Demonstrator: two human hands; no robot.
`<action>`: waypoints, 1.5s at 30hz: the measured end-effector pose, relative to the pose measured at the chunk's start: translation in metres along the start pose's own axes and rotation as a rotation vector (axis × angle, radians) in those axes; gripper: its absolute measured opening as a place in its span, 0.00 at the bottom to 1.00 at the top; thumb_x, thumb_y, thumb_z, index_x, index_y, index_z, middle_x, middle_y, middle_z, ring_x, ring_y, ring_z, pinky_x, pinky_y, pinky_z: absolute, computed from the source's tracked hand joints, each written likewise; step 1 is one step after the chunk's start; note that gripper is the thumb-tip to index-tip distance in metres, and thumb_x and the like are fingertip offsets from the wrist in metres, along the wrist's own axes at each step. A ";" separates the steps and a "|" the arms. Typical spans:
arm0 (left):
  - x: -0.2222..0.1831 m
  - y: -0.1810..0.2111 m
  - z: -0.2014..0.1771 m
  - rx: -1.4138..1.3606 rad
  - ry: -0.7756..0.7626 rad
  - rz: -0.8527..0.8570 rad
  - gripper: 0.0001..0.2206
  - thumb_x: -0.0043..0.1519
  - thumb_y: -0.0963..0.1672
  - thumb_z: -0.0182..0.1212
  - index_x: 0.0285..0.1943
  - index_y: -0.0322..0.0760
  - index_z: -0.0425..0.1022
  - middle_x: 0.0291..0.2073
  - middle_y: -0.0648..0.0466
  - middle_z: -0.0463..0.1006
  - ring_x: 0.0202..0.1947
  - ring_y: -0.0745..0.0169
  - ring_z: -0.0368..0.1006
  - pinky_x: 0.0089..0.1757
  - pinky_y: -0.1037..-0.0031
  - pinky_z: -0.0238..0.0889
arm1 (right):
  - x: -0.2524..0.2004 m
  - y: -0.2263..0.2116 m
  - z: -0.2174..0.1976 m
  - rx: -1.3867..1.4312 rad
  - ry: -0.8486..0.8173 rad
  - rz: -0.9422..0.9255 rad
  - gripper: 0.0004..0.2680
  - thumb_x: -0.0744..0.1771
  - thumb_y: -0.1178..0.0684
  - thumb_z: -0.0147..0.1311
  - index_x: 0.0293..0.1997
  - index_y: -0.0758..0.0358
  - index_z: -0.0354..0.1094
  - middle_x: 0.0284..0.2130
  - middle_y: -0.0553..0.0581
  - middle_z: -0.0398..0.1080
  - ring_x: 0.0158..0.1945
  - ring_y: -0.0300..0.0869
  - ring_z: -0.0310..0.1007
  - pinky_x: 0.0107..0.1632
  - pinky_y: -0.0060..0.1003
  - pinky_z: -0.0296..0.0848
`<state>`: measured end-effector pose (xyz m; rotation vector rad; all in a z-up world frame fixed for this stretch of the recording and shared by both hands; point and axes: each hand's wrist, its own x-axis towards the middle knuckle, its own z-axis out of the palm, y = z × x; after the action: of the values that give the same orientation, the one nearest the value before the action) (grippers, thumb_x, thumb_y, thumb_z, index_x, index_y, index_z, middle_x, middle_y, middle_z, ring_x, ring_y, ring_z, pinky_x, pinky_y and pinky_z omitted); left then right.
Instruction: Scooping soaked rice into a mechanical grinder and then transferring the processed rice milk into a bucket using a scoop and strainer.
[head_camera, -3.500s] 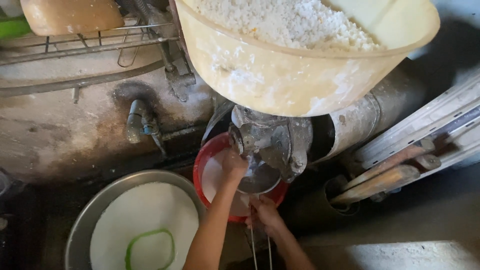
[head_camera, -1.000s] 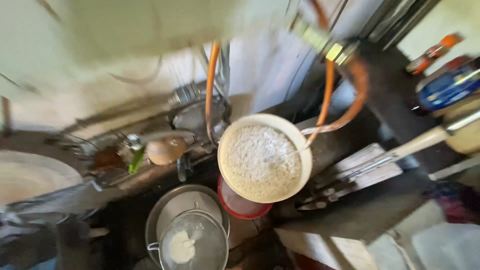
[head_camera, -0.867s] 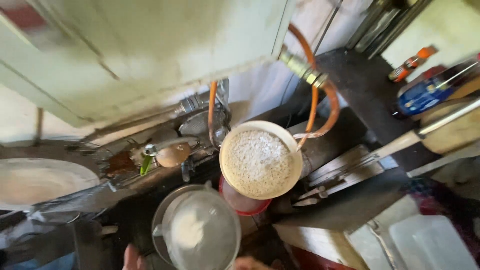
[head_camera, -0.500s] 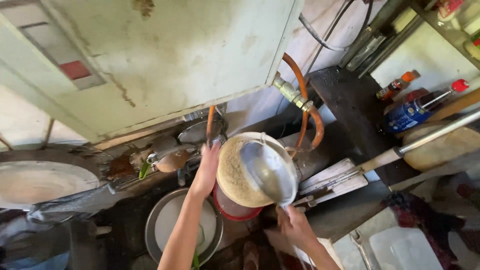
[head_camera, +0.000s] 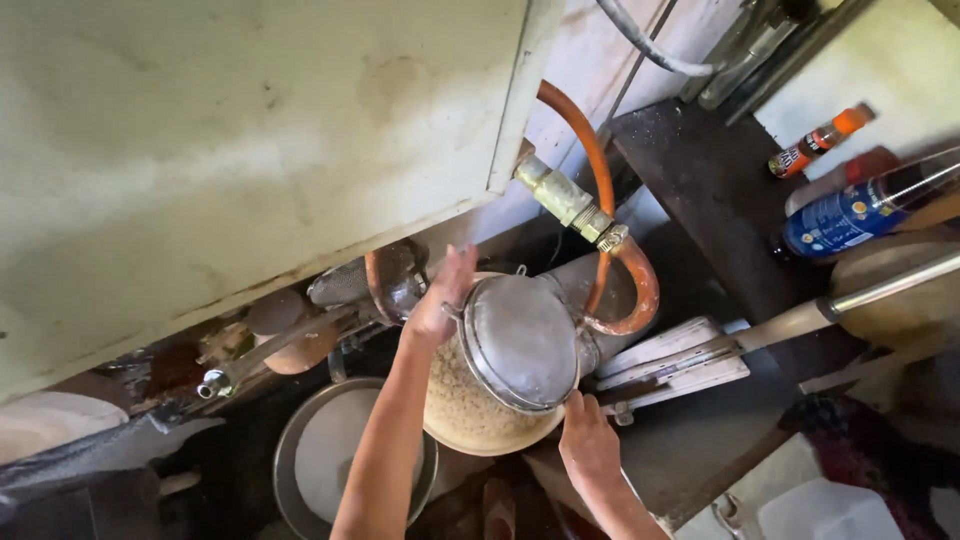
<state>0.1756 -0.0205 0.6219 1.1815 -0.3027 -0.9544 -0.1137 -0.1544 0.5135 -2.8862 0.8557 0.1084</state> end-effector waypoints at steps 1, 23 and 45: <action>0.007 -0.012 -0.007 -0.018 -0.050 -0.027 0.54 0.46 0.70 0.30 0.78 0.44 0.31 0.78 0.52 0.30 0.77 0.52 0.27 0.67 0.48 0.24 | 0.000 -0.001 -0.006 0.023 -0.072 0.025 0.11 0.64 0.61 0.45 0.51 0.55 0.60 0.39 0.57 0.66 0.39 0.55 0.72 0.31 0.48 0.76; -0.016 -0.027 -0.026 -0.329 -0.135 -0.067 0.51 0.52 0.67 0.39 0.79 0.39 0.37 0.77 0.45 0.39 0.74 0.46 0.45 0.64 0.55 0.48 | -0.016 0.006 -0.013 0.085 0.029 -0.160 0.13 0.63 0.64 0.43 0.50 0.59 0.61 0.36 0.58 0.67 0.32 0.57 0.72 0.26 0.49 0.70; -0.152 -0.021 -0.023 -0.804 0.096 0.283 0.36 0.65 0.58 0.35 0.76 0.34 0.48 0.74 0.39 0.51 0.74 0.45 0.45 0.69 0.57 0.37 | -0.103 -0.063 -0.143 1.391 -0.538 0.152 0.11 0.70 0.55 0.45 0.28 0.68 0.56 0.13 0.61 0.56 0.12 0.46 0.57 0.19 0.38 0.61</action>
<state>0.0910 0.1089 0.6340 0.4265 0.0078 -0.6610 -0.1611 -0.0672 0.6723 -1.3951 0.6199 0.1888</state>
